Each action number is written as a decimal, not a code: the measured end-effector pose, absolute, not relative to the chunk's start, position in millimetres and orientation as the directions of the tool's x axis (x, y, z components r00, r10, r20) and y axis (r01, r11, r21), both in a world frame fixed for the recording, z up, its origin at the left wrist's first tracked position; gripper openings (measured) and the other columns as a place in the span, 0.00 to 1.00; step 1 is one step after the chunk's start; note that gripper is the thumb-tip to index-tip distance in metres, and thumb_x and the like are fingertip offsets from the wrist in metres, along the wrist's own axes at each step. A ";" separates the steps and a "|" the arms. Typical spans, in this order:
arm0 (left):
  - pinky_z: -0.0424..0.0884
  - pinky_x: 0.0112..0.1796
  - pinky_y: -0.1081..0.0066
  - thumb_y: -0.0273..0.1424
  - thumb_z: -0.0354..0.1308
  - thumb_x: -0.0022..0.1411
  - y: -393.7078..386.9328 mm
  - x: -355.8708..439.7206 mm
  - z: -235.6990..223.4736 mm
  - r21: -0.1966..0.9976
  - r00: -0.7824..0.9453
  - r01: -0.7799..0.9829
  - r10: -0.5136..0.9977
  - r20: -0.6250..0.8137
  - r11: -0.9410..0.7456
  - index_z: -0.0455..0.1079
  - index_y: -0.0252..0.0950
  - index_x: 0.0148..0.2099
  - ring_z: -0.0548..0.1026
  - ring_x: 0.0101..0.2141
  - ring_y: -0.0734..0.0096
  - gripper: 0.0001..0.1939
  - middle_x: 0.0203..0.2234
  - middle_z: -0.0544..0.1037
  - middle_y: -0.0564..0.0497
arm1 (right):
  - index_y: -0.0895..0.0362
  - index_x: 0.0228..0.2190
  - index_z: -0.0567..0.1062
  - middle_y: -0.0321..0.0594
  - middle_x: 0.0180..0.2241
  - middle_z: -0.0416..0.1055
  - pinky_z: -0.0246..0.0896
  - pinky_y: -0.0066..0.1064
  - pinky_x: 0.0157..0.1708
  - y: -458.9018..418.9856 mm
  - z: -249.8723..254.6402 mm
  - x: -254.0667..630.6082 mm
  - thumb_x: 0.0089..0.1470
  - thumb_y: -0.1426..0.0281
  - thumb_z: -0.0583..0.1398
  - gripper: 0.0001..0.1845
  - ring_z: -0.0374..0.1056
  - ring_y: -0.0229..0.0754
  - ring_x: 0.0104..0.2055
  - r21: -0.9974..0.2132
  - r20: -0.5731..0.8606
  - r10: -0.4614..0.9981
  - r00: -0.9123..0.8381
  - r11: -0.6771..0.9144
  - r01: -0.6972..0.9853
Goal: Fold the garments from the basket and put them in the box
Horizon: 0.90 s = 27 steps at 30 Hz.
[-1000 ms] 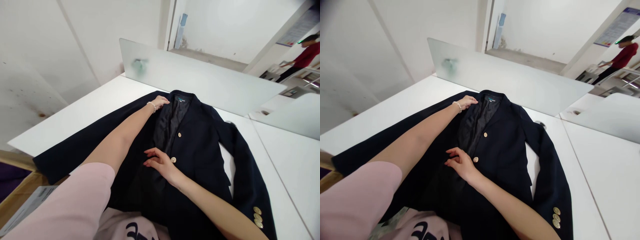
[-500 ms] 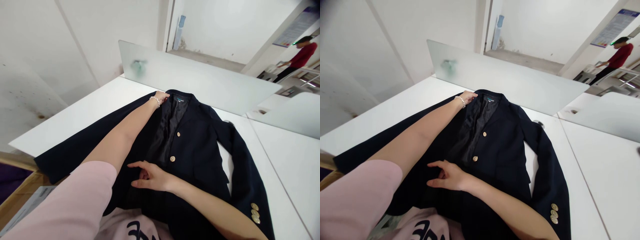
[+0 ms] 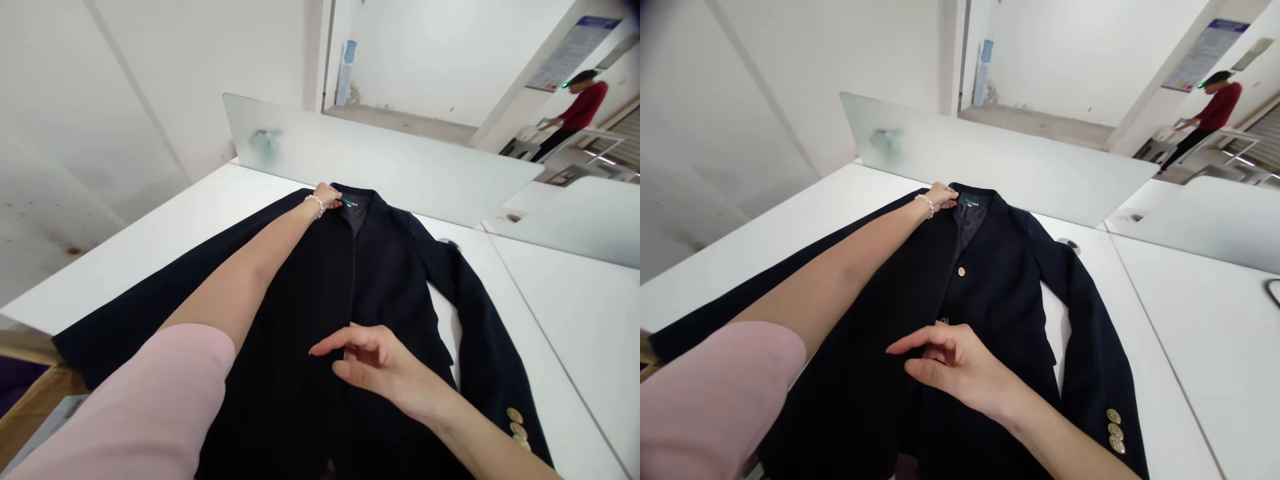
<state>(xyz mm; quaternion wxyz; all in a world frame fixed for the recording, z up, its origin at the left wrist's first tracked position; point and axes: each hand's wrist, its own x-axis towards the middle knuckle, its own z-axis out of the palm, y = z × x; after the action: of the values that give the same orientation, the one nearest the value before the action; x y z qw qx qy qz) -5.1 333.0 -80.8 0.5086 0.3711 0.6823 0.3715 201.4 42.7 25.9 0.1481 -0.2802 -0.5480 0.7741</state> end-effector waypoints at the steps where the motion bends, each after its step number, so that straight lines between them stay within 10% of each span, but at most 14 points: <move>1: 0.76 0.40 0.73 0.23 0.66 0.59 329.7 -1.1 -85.8 0.885 -0.192 0.191 0.900 -0.391 0.425 0.69 0.31 0.38 0.79 0.29 0.73 0.08 0.23 0.73 0.53 | 0.55 0.45 0.82 0.32 0.23 0.61 0.47 0.23 0.24 38.5 16.0 205.9 0.59 0.59 0.66 0.17 0.52 0.28 0.24 -0.922 -0.312 0.538 -0.783 -0.369 0.114; 6: 0.73 0.53 0.64 0.22 0.56 0.66 302.5 20.2 -117.9 0.797 -0.111 0.548 0.966 -0.233 0.255 0.71 0.28 0.49 0.79 0.46 0.63 0.09 0.45 0.77 0.38 | 0.58 0.47 0.81 0.40 0.37 0.65 0.54 0.25 0.29 17.4 -36.8 217.1 0.56 0.62 0.65 0.19 0.59 0.30 0.30 -0.886 -0.454 0.560 -0.693 -0.362 0.289; 10: 0.56 0.66 0.54 0.30 0.55 0.69 279.2 31.1 -133.7 0.643 0.033 0.766 0.996 -0.078 0.025 0.66 0.31 0.62 0.61 0.64 0.52 0.21 0.64 0.62 0.36 | 0.60 0.53 0.77 0.35 0.27 0.63 0.50 0.24 0.26 4.5 -47.4 212.0 0.59 0.66 0.62 0.22 0.55 0.30 0.25 -0.858 -0.512 0.502 -0.697 -0.338 0.387; 15: 0.38 0.67 0.35 0.35 0.45 0.74 276.2 24.6 -143.7 0.447 0.174 0.887 0.981 -0.082 -0.120 0.61 0.34 0.67 0.48 0.70 0.48 0.24 0.69 0.58 0.41 | 0.58 0.60 0.71 0.27 0.19 0.55 0.46 0.22 0.20 -11.0 -33.9 198.0 0.57 0.68 0.63 0.29 0.50 0.29 0.20 -0.821 -0.562 0.321 -0.762 -0.325 0.469; 27: 0.41 0.65 0.31 0.40 0.36 0.75 300.3 13.1 -152.0 0.356 0.194 0.923 0.975 -0.109 -0.145 0.58 0.38 0.70 0.47 0.71 0.50 0.27 0.71 0.55 0.46 | 0.50 0.63 0.69 0.43 0.42 0.72 0.69 0.29 0.39 -29.0 -27.0 220.3 0.58 0.60 0.62 0.32 0.71 0.39 0.38 -0.850 -0.527 0.375 -0.763 -0.212 0.482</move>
<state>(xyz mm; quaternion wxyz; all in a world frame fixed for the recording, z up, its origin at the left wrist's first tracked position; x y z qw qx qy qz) 13.1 300.3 -152.0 0.1743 0.7529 0.6303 0.0738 220.3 -29.0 -27.0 -0.0385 -0.3421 -0.6264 0.6994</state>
